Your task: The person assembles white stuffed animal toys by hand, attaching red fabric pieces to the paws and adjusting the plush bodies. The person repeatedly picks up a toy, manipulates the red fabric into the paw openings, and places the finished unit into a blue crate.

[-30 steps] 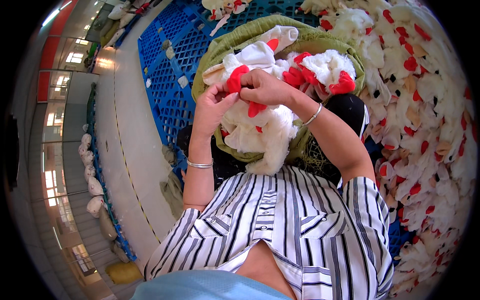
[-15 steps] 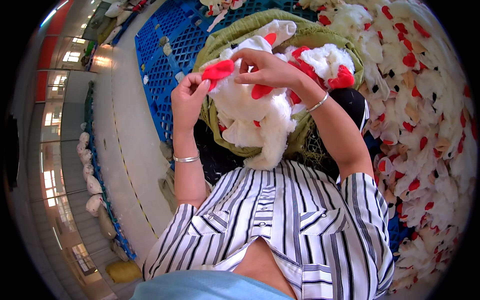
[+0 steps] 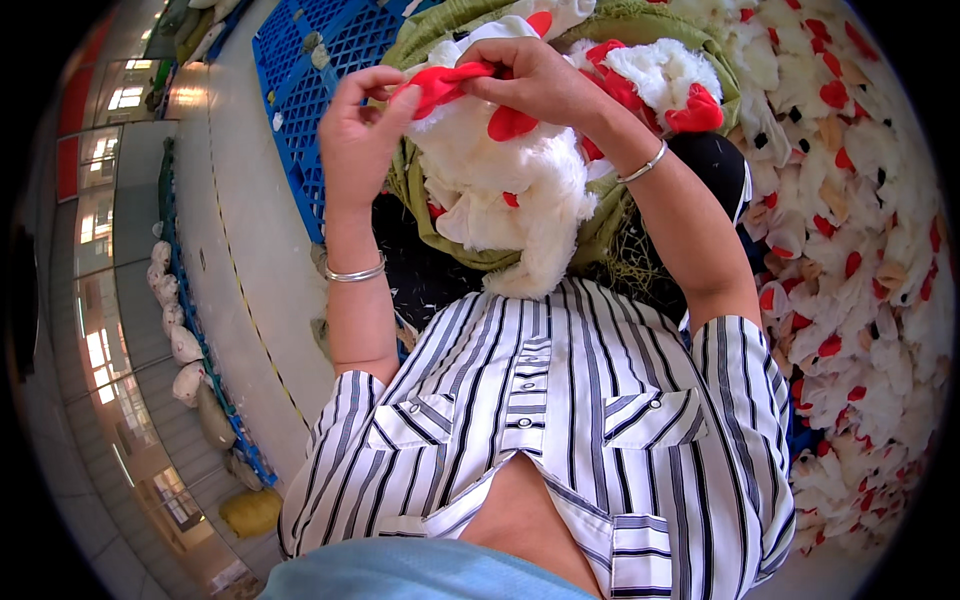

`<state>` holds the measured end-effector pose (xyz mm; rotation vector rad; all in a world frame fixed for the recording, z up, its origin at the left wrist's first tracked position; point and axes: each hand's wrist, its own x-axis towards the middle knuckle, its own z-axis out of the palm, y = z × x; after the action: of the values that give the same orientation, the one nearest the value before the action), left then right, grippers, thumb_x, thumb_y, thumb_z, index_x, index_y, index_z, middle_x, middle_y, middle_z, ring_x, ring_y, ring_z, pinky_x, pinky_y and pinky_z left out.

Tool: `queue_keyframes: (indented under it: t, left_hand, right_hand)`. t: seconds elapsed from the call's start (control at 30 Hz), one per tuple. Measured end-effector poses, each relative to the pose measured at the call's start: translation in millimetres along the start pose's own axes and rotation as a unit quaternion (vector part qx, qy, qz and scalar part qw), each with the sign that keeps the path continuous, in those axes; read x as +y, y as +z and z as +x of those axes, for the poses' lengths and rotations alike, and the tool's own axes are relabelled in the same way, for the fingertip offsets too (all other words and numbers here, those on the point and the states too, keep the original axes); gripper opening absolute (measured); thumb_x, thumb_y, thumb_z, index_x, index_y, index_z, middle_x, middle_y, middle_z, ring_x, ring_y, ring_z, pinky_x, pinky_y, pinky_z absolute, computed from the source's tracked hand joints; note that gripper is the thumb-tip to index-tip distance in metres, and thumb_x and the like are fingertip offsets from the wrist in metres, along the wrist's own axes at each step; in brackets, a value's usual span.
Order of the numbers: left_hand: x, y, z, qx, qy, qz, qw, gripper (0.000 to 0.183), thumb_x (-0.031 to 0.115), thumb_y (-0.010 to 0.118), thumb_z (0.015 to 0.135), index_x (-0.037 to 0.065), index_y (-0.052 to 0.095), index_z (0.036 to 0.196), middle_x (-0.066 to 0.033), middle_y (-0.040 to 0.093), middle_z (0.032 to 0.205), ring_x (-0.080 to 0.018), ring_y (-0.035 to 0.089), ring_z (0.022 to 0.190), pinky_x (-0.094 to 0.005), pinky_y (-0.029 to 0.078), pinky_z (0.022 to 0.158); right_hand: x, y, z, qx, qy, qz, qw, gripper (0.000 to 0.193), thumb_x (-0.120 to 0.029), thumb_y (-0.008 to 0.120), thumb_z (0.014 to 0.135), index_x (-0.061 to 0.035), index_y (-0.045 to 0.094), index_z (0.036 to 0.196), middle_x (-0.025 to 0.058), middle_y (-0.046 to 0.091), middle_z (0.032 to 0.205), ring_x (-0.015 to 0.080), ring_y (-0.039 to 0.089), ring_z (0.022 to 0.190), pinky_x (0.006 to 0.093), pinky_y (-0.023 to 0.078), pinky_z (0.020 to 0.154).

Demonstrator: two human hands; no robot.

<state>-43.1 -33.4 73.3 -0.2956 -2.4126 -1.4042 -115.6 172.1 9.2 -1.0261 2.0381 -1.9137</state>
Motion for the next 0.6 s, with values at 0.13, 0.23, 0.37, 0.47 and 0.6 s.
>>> queue_keyframes:
  t: [0.13, 0.23, 0.37, 0.47, 0.6]
  left_hand:
    - [-20, 2, 1, -0.006, 0.101, 0.098, 0.99, 0.014, 0.01, 0.071, 0.084, 0.002, 0.062, 0.091, -0.0048, 0.063, 0.092, -0.0126, 0.058, 0.079, -0.0259, 0.048, 0.071]
    - [-10, -31, 7, 0.148, 0.064, 0.119, 0.98, 0.015, 0.017, 0.065, 0.093, 0.002, 0.066, 0.095, -0.0057, 0.067, 0.097, -0.0127, 0.062, 0.083, -0.0281, 0.052, 0.074]
    - [6, -122, 8, 0.475, 0.049, -0.018, 0.879, 0.028, 0.025, 0.068, 0.09, 0.0, 0.057, 0.098, -0.015, 0.065, 0.094, -0.0215, 0.067, 0.082, -0.0338, 0.058, 0.069]
    - [53, -138, -12, 0.475, 0.086, -0.077, 0.872, 0.026, 0.022, 0.066, 0.089, 0.001, 0.053, 0.096, -0.0154, 0.063, 0.095, -0.0256, 0.068, 0.084, -0.0362, 0.06, 0.071]
    - [79, -112, -19, 0.407, 0.126, 0.034, 0.904, 0.033, 0.023, 0.056, 0.094, -0.004, 0.054, 0.113, -0.0177, 0.057, 0.116, -0.0287, 0.065, 0.1, -0.0395, 0.06, 0.083]
  right_hand:
    - [-3, 2, 0, -0.009, 0.009, 0.018, 1.0, 0.016, -0.015, 0.063, 0.095, -0.0019, 0.065, 0.104, -0.0036, 0.058, 0.08, 0.0029, 0.053, 0.075, 0.021, 0.046, 0.068]
    - [3, -17, 0, 0.013, 0.019, -0.065, 0.998, 0.017, -0.013, 0.063, 0.095, -0.0023, 0.065, 0.108, -0.0021, 0.064, 0.09, 0.0029, 0.055, 0.082, 0.0205, 0.047, 0.075]
    - [-5, -103, 2, 0.348, -0.014, 0.161, 0.923, 0.014, -0.016, 0.06, 0.093, -0.0042, 0.064, 0.086, -0.0019, 0.057, 0.07, 0.006, 0.052, 0.06, 0.0196, 0.04, 0.053]
    - [-16, -115, -3, 0.31, -0.02, 0.1, 0.945, 0.021, -0.023, 0.061, 0.094, -0.0019, 0.065, 0.097, -0.0003, 0.06, 0.074, 0.0049, 0.052, 0.063, 0.0192, 0.039, 0.055]
    - [-25, -67, -5, -0.01, 0.043, -0.02, 0.999, 0.03, -0.028, 0.058, 0.097, -0.0016, 0.062, 0.112, 0.0038, 0.065, 0.091, 0.0111, 0.059, 0.077, 0.0238, 0.048, 0.066]
